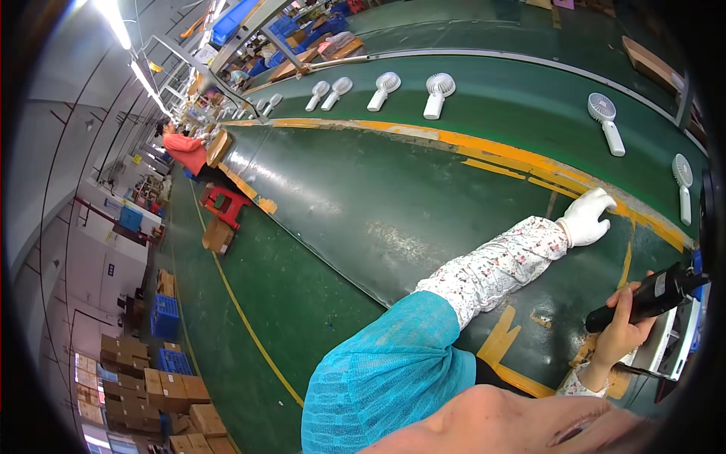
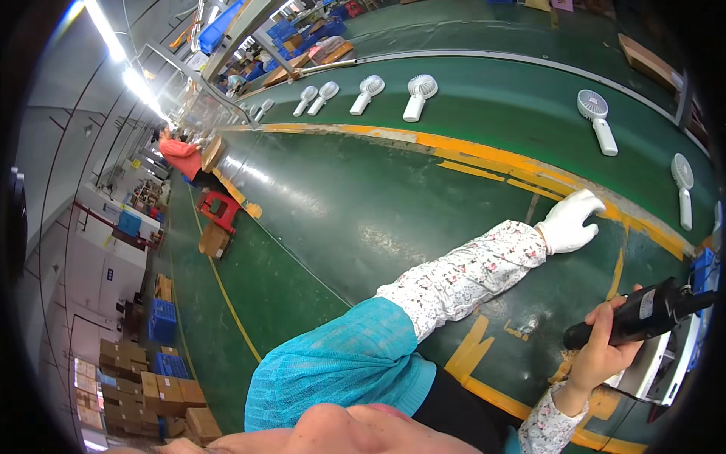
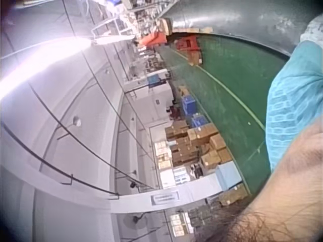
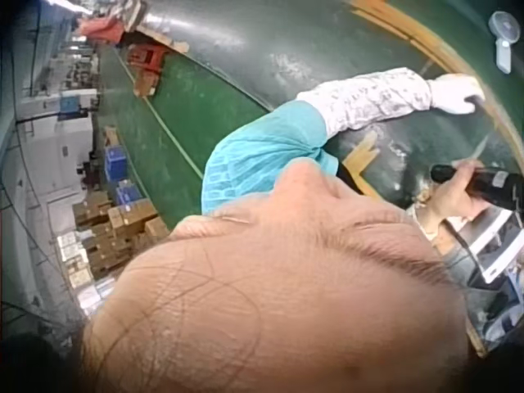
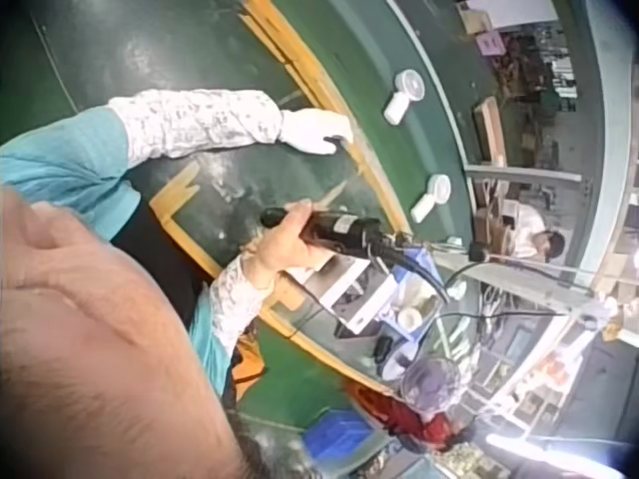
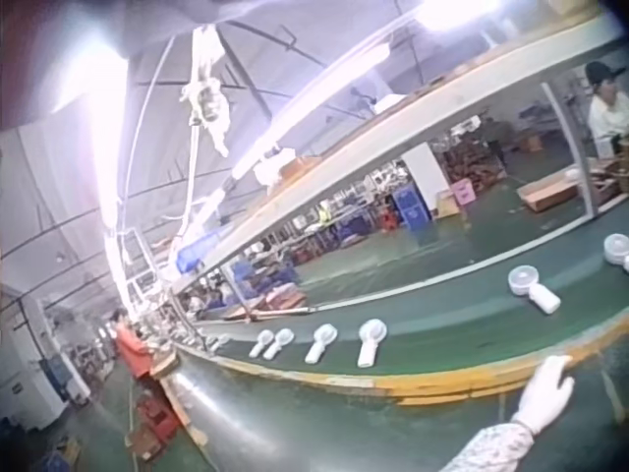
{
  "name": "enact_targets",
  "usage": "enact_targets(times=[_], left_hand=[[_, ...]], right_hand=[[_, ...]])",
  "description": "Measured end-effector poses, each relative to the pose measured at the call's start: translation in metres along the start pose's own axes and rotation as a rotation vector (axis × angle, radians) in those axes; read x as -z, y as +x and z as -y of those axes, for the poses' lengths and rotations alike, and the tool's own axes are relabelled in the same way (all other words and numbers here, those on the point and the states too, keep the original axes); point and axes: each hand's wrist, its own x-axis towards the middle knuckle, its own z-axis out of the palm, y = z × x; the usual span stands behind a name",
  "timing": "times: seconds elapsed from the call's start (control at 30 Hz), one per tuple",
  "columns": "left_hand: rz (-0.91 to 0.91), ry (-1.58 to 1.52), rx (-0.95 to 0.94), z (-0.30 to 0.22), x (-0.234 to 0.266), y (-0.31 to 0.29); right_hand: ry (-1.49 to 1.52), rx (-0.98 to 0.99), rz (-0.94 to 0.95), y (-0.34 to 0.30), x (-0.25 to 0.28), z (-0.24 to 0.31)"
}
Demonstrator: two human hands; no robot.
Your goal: The person assembles handheld fans by fastening components together using an electric screwdriver and placing the assembled fans onto the conveyor line.
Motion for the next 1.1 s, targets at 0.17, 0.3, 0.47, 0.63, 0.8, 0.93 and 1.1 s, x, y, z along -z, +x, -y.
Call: enact_targets(times=[0.17, 0.3, 0.47, 0.63, 0.8, 0.93, 1.1], left_hand=[[0.006, -0.005, -0.016, -0.003, 0.001, -0.001], [0.001, -0.024, -0.013, 0.001, 0.001, -0.005], [0.028, -0.042, -0.014, 0.003, 0.000, -0.001], [-0.038, -0.045, -0.029, 0.004, -0.009, 0.003], [-0.033, -0.038, 0.016, 0.004, -0.011, 0.000], [-0.044, -0.049, 0.003, 0.008, -0.010, -0.005], [-0.057, -0.042, -0.009, 0.004, -0.015, -0.002]], right_hand=[[-0.023, 0.034, -0.002, -0.003, -0.001, 0.002], [-0.041, 0.000, -0.025, -0.003, -0.001, 0.003], [-0.002, -0.013, -0.026, -0.006, 0.001, 0.002], [0.057, -0.063, 0.016, -0.009, 0.011, 0.006], [0.059, -0.041, 0.025, -0.004, 0.012, 0.004], [0.052, -0.070, 0.013, -0.004, 0.011, 0.000], [0.043, -0.072, 0.065, -0.004, 0.030, -0.006]])
